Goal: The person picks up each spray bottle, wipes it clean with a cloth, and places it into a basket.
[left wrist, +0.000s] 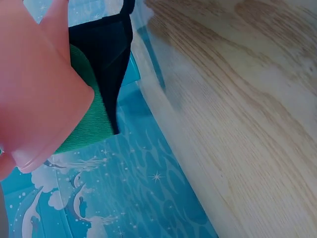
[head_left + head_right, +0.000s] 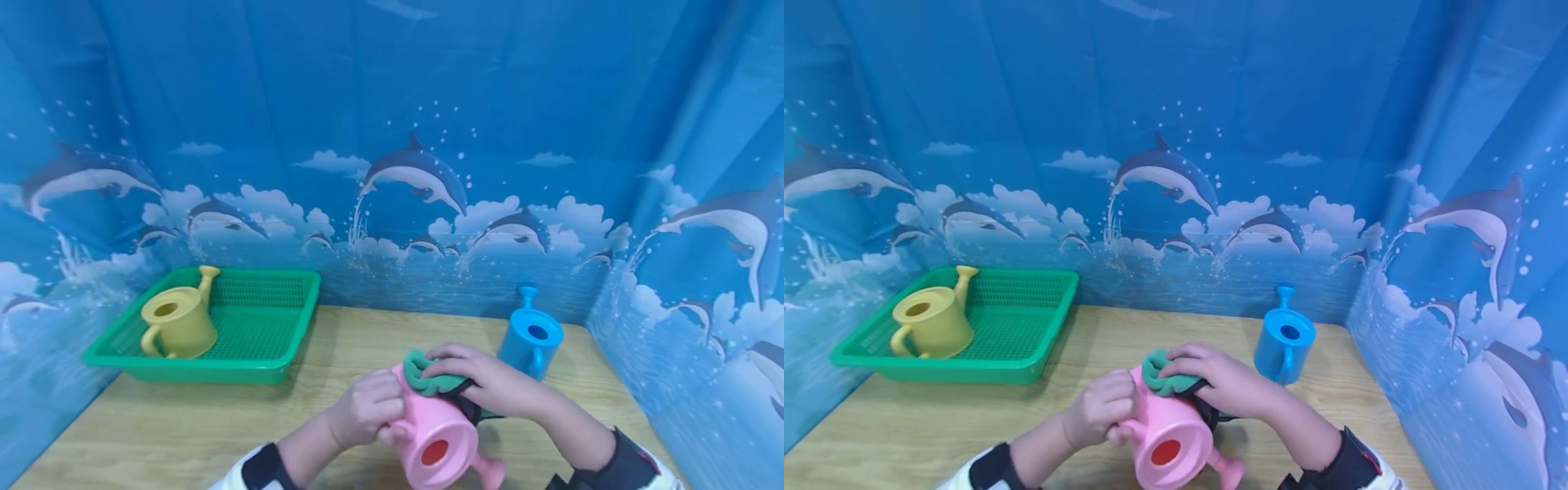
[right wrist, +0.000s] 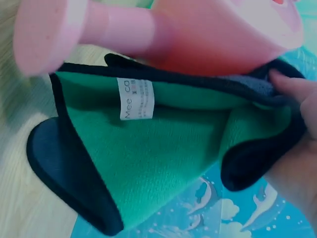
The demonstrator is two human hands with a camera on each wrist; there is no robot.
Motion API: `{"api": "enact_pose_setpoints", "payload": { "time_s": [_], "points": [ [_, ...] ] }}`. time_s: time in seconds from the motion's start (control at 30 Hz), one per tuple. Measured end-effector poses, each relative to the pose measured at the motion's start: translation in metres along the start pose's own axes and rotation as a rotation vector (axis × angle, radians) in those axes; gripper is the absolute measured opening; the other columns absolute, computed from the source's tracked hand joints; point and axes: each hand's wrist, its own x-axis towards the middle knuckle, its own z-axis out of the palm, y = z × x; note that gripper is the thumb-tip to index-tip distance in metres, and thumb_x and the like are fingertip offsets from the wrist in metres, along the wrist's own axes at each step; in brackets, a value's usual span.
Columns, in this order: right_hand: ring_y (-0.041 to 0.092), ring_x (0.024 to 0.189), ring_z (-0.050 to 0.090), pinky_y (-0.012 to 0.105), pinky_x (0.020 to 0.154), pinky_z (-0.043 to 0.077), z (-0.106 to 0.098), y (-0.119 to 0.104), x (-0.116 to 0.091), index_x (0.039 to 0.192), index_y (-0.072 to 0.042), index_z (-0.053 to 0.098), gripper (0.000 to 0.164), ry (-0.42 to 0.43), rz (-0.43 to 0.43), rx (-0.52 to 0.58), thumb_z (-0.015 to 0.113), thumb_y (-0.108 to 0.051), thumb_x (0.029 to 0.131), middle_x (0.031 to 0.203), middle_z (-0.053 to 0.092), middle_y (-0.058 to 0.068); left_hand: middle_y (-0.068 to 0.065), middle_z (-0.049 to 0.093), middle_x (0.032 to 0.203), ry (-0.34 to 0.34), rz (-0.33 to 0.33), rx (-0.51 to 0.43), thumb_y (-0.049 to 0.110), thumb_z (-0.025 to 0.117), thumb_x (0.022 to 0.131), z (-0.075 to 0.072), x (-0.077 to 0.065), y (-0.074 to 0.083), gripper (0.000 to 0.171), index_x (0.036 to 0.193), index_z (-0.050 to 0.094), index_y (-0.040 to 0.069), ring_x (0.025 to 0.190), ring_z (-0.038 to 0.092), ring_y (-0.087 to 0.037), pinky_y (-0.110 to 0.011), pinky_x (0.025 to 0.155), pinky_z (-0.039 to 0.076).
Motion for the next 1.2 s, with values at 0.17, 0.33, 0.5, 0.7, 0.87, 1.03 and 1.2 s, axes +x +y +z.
{"api": "enact_pose_setpoints", "payload": {
  "time_s": [0.17,0.33,0.5,0.7,0.87,1.03,1.2],
  "points": [
    [0.026,0.122,0.053,0.041,0.097,0.049,-0.004,-0.001,-0.015,0.127,-0.024,0.060,0.039,0.023,-0.158,-0.018,0.055,-0.003,0.095,0.133,0.055,0.006,0.006,0.042,0.060,-0.014,-0.011,0.003,0.033,0.038,0.104,-0.003,-0.003,-0.002,0.047,0.061,0.042,0.016,0.056,0.039,-0.005,-0.014,0.059,0.038],
    [0.021,0.121,0.054,0.037,0.098,0.049,-0.002,0.001,-0.025,0.127,-0.021,0.059,0.037,0.089,-0.184,0.059,0.053,-0.002,0.096,0.131,0.056,0.007,0.005,0.041,0.061,0.010,-0.037,-0.001,0.033,0.038,0.104,-0.006,-0.003,-0.003,0.048,0.061,0.041,0.015,0.056,0.037,-0.006,-0.014,0.058,0.037],
    [0.021,0.123,0.054,0.035,0.097,0.049,0.011,0.009,-0.023,0.128,-0.019,0.059,0.041,0.157,-0.037,0.160,0.058,-0.002,0.092,0.131,0.057,0.008,0.004,0.040,0.060,0.059,-0.041,-0.006,0.030,0.036,0.105,-0.007,0.002,-0.003,0.048,0.060,0.041,0.014,0.055,0.037,-0.007,-0.015,0.057,0.035],
    [0.036,0.128,0.048,0.050,0.099,0.046,0.023,0.022,-0.009,0.131,-0.017,0.058,0.036,0.189,0.123,0.256,0.058,-0.013,0.095,0.135,0.056,0.009,0.003,0.040,0.059,0.099,-0.035,-0.034,0.028,0.035,0.105,-0.009,0.010,-0.002,0.049,0.059,0.040,0.013,0.054,0.037,-0.007,-0.016,0.055,0.034],
    [0.039,0.128,0.047,0.056,0.098,0.044,0.024,0.028,-0.001,0.134,-0.013,0.055,0.036,0.192,0.145,0.272,0.056,-0.018,0.098,0.136,0.055,0.011,0.003,0.039,0.059,0.137,-0.059,-0.053,0.026,0.033,0.106,-0.007,0.010,-0.002,0.050,0.058,0.039,0.012,0.053,0.035,-0.008,-0.016,0.055,0.033],
    [0.033,0.130,0.047,0.052,0.099,0.045,0.022,0.027,-0.005,0.133,-0.014,0.055,0.037,0.185,0.131,0.286,0.057,-0.014,0.096,0.136,0.055,0.011,0.002,0.039,0.058,0.178,-0.089,-0.040,0.025,0.033,0.106,-0.009,0.011,-0.002,0.051,0.058,0.040,0.011,0.052,0.035,-0.008,-0.016,0.054,0.034],
    [0.002,0.130,0.043,0.032,0.101,0.045,0.019,0.025,-0.020,0.132,-0.012,0.056,0.040,0.212,0.026,0.341,0.058,-0.005,0.093,0.135,0.055,0.006,0.000,0.045,0.058,0.226,-0.102,-0.061,0.022,0.036,0.105,-0.016,0.015,-0.006,0.050,0.059,0.046,0.008,0.051,0.038,-0.010,-0.017,0.053,0.036]
  ]
}}
